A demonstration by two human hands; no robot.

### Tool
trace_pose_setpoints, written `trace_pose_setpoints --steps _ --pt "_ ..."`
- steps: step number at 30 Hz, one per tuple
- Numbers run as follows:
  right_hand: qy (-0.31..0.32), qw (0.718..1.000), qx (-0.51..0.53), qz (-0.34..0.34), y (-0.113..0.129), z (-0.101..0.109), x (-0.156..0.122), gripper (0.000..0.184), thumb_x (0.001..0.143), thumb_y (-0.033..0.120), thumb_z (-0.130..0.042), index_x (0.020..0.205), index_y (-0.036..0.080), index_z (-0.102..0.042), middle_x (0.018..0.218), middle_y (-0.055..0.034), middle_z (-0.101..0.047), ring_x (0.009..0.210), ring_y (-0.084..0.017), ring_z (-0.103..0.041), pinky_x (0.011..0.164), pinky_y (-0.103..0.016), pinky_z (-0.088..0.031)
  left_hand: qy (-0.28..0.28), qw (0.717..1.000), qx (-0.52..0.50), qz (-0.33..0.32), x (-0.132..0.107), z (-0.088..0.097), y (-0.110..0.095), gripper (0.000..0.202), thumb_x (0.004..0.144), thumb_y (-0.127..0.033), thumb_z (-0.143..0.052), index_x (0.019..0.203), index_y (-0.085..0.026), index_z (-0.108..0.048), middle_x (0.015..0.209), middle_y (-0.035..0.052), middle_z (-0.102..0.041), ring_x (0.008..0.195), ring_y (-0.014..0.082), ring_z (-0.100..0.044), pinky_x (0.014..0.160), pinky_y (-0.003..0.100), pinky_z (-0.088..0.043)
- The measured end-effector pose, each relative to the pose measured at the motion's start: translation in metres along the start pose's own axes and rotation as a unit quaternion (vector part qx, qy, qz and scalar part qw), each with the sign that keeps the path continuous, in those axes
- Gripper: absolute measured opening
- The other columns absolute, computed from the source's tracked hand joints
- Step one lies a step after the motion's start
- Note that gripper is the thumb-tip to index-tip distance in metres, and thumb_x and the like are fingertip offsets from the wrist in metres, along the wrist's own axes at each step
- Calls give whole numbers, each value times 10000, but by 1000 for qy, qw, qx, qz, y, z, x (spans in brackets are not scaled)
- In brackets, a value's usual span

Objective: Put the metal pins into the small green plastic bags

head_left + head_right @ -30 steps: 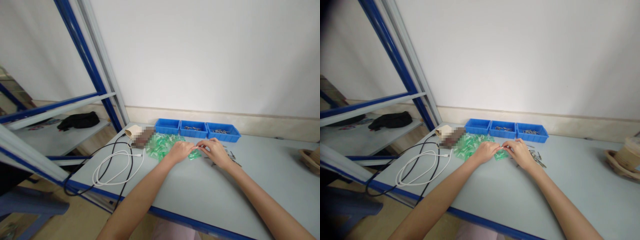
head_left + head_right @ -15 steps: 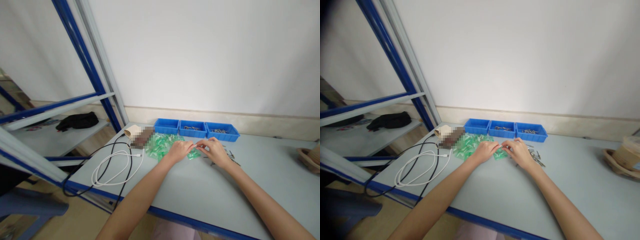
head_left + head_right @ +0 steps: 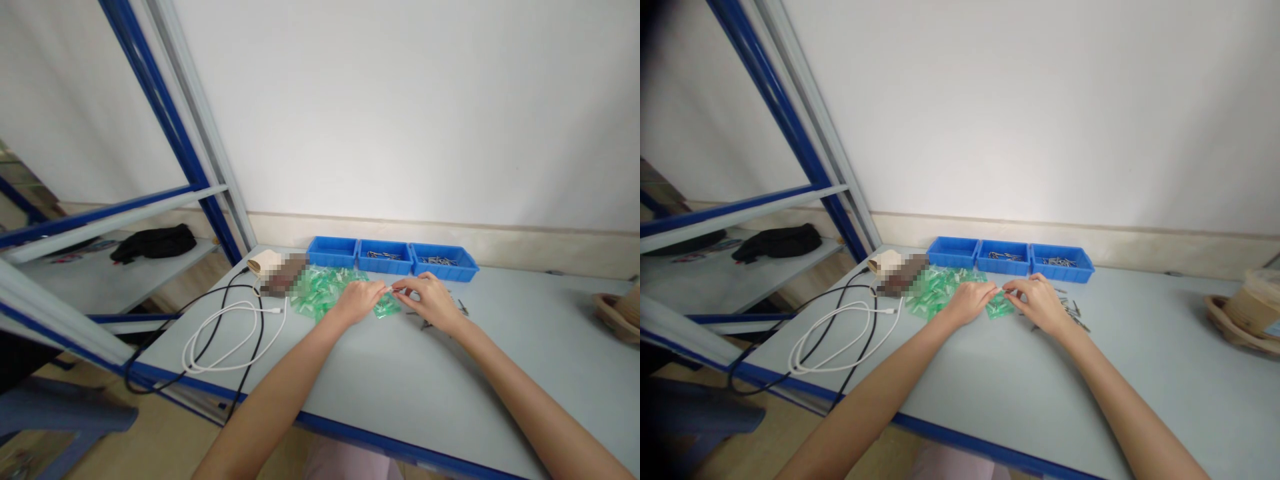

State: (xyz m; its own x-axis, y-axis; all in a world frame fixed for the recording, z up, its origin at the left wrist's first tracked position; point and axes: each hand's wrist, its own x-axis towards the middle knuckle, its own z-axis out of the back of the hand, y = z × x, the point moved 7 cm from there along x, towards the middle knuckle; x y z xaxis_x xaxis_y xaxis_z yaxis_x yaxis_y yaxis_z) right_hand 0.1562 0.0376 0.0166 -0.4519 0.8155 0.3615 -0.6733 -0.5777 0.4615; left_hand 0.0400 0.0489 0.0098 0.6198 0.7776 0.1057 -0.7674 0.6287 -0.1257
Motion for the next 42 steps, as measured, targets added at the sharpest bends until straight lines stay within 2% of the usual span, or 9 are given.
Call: trace_pose_setpoints --steps 5,12,18,22,26,31,35,38,42 --pt "8 1000 -13 8 2 -1 0 272 910 337 -378 900 211 -619 874 -39 -684 717 -165 -602 758 -329 -343 -12 1000 -26 6 0 1 1 323 925 -400 -309 1012 -183 -530 770 19 -655 730 161 -630 607 219 -406" --pt "21 1000 -17 2 2 -4 0 237 897 347 -411 982 219 -592 832 -28 -684 662 -149 -596 769 -321 -347 -9 1000 -9 5 1 0 -1 341 936 -356 -289 867 -161 -560 760 30 -650 707 154 -623 598 217 -396" --pt "9 1000 -22 -1 -2 -4 0 271 910 336 -378 903 209 -617 790 -24 -680 632 -152 -573 734 -309 -354 -14 999 -35 0 -1 3 -2 302 925 -385 -322 989 -179 -534 783 18 -655 742 162 -628 616 222 -403" --pt "25 1000 -5 -2 -2 -6 0 274 908 361 -376 972 218 -602 833 -32 -681 670 -156 -594 745 -316 -357 6 1000 -15 -1 0 0 -2 313 936 -349 -296 932 -169 -552 779 30 -651 730 156 -624 614 217 -399" --pt "35 999 -22 -3 -2 -8 0 250 899 367 -401 932 214 -596 808 -22 -680 646 -157 -596 754 -325 -352 6 1000 -13 4 0 0 -2 345 940 -348 -274 878 -168 -562 765 33 -645 718 157 -621 609 218 -395" --pt "39 999 -33 -12 -2 -7 0 284 925 320 -337 914 208 -597 758 -16 -674 633 -152 -586 748 -319 -349 -8 999 -40 -3 0 2 -2 319 920 -406 -324 992 -183 -540 774 18 -643 723 147 -615 625 211 -399" --pt "48 998 -18 -20 -1 -7 0 240 911 331 -379 976 215 -579 809 -11 -679 684 -150 -600 772 -318 -347 -14 999 -32 -30 -1 2 -4 333 936 -345 -294 864 -173 -569 782 24 -640 733 134 -605 637 206 -388" --pt "48 999 -18 -16 -1 -7 0 222 892 353 -422 940 210 -586 780 -9 -677 670 -151 -598 772 -317 -346 -18 999 -30 -20 -1 3 -2 349 937 -342 -290 818 -168 -568 746 22 -636 707 135 -604 613 208 -380" --pt "44 998 -32 -9 -1 -6 0 273 917 327 -363 886 208 -607 789 -14 -675 667 -155 -595 747 -314 -345 -27 998 -54 -3 0 3 1 319 919 -407 -327 939 -178 -548 721 6 -631 676 135 -606 597 209 -384"
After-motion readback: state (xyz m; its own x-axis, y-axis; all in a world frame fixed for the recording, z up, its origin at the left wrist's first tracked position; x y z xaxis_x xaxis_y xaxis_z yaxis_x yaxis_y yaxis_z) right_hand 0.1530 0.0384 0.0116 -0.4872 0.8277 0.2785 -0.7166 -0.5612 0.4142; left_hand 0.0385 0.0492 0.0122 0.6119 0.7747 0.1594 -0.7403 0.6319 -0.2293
